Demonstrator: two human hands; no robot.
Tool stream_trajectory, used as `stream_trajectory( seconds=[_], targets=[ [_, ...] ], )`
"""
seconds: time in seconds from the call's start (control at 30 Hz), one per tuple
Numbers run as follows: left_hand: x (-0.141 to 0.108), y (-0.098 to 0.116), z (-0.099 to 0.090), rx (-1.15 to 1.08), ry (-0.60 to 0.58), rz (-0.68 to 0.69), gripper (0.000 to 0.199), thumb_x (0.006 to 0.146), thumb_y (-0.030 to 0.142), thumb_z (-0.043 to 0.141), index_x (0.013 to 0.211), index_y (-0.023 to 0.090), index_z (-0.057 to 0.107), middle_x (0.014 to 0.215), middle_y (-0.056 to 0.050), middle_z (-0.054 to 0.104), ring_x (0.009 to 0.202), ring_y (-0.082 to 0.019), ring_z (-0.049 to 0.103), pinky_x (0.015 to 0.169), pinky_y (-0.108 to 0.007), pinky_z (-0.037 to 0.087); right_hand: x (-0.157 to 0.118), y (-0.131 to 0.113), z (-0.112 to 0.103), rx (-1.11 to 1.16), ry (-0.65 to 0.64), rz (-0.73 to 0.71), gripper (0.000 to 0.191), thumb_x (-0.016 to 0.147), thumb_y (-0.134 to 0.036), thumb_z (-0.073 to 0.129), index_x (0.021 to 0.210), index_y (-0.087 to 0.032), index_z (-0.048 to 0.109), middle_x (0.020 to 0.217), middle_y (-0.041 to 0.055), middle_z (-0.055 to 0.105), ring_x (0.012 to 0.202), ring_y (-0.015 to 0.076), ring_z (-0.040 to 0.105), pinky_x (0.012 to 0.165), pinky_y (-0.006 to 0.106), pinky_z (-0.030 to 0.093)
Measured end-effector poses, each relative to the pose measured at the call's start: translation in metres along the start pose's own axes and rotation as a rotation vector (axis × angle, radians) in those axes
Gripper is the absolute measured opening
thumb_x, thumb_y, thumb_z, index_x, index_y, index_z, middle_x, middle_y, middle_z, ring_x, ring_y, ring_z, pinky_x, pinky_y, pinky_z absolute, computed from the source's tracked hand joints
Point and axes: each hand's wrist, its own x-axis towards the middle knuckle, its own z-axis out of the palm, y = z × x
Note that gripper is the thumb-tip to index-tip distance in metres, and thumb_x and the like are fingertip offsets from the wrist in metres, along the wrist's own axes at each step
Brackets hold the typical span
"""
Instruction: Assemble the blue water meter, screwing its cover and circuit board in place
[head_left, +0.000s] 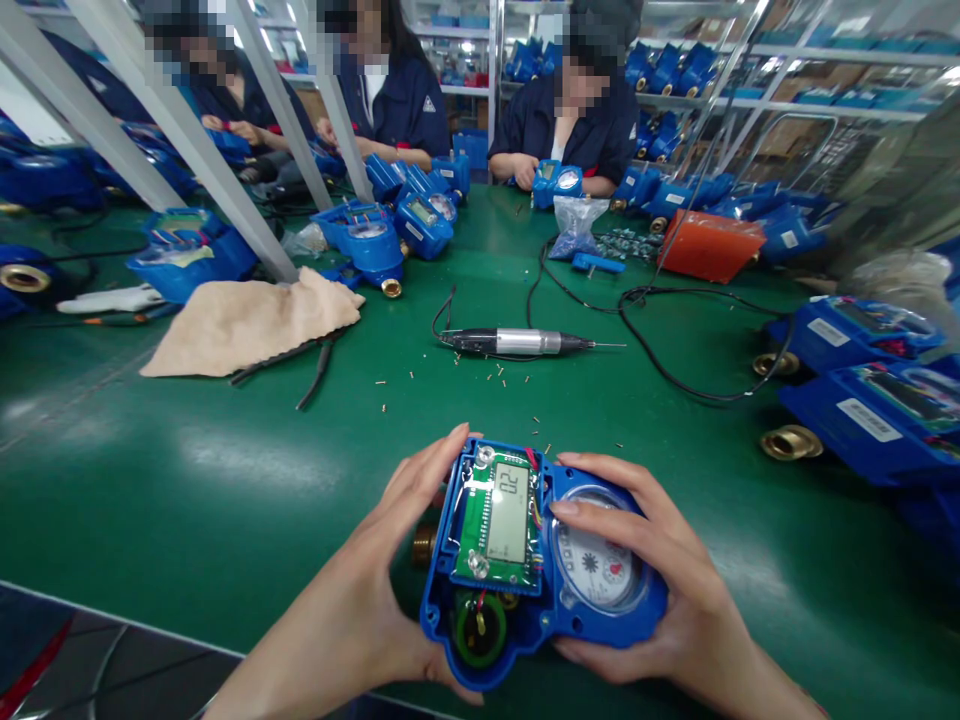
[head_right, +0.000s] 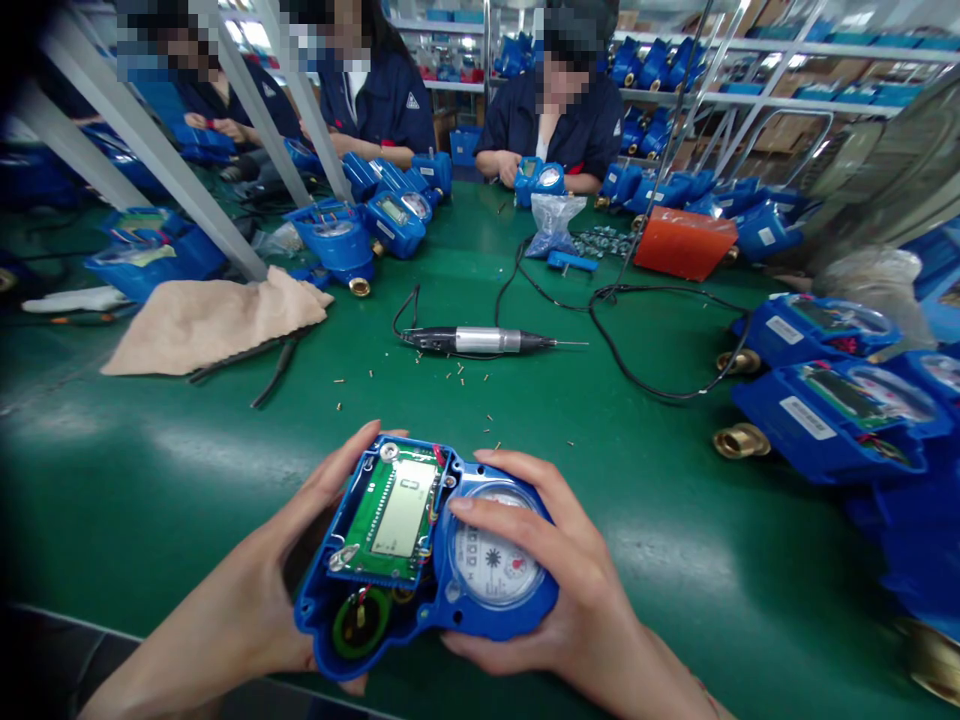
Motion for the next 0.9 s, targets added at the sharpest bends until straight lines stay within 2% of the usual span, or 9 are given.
stream_trajectory(
  seconds=[0.23, 0.47, 0.67, 0.77, 0.9],
  targets=[
    [0.0, -0.002, -0.003, 0.017, -0.001, 0.014, 0.132, 0.042, 0.047, 0.091, 0.147, 0.043, 0.013, 0.154, -0.003, 0.025, 0.138, -0.039, 0.028, 0.113, -0.06, 0.024, -0.001, -0.002, 0.0, -0.017, -0.002, -0.002, 0.07, 0.066, -0.034, 0.081, 0.128, -0.027, 0.05, 0.139, 0.0064, 0.039, 0.124, 0.0228, 0.046, 0.103, 0.033, 0.044],
    [0.001, -0.001, -0.003, -0.011, -0.012, -0.002, 0.131, 0.042, 0.045, 0.092, 0.147, 0.043, 0.014, 0.153, -0.004, 0.026, 0.136, -0.04, 0.032, 0.112, -0.063, 0.025, -0.004, 0.0, 0.002, -0.017, -0.01, 0.015, 0.071, 0.066, -0.035, 0.081, 0.129, -0.029, 0.049, 0.14, 0.007, 0.038, 0.126, 0.0253, 0.044, 0.104, 0.038, 0.044],
    [0.003, -0.004, -0.004, -0.082, -0.047, -0.071, 0.13, 0.043, 0.043, 0.092, 0.147, 0.041, 0.015, 0.15, -0.006, 0.034, 0.134, -0.04, 0.035, 0.107, -0.061, 0.037, 0.0, 0.001, 0.001, -0.002, -0.031, 0.038, 0.071, 0.067, -0.037, 0.08, 0.131, -0.029, 0.05, 0.139, 0.0099, 0.039, 0.123, 0.0274, 0.048, 0.1, 0.04, 0.048],
    [0.005, -0.008, -0.005, -0.043, -0.028, -0.026, 0.13, 0.043, 0.044, 0.092, 0.148, 0.037, 0.016, 0.149, -0.008, 0.035, 0.134, -0.041, 0.036, 0.108, -0.06, 0.035, 0.002, 0.003, 0.002, 0.011, -0.014, 0.033, 0.071, 0.067, -0.039, 0.08, 0.131, -0.029, 0.051, 0.138, 0.0104, 0.041, 0.122, 0.0282, 0.05, 0.098, 0.041, 0.049],
    [0.007, -0.011, 0.0, 0.057, 0.036, 0.13, 0.12, 0.05, 0.044, 0.088, 0.148, 0.034, 0.02, 0.149, -0.009, 0.034, 0.133, -0.041, 0.035, 0.112, -0.057, 0.03, 0.002, 0.002, 0.002, 0.007, 0.004, 0.044, 0.071, 0.068, -0.042, 0.079, 0.131, -0.028, 0.051, 0.137, 0.0111, 0.041, 0.122, 0.0284, 0.049, 0.1, 0.043, 0.047]
  ],
)
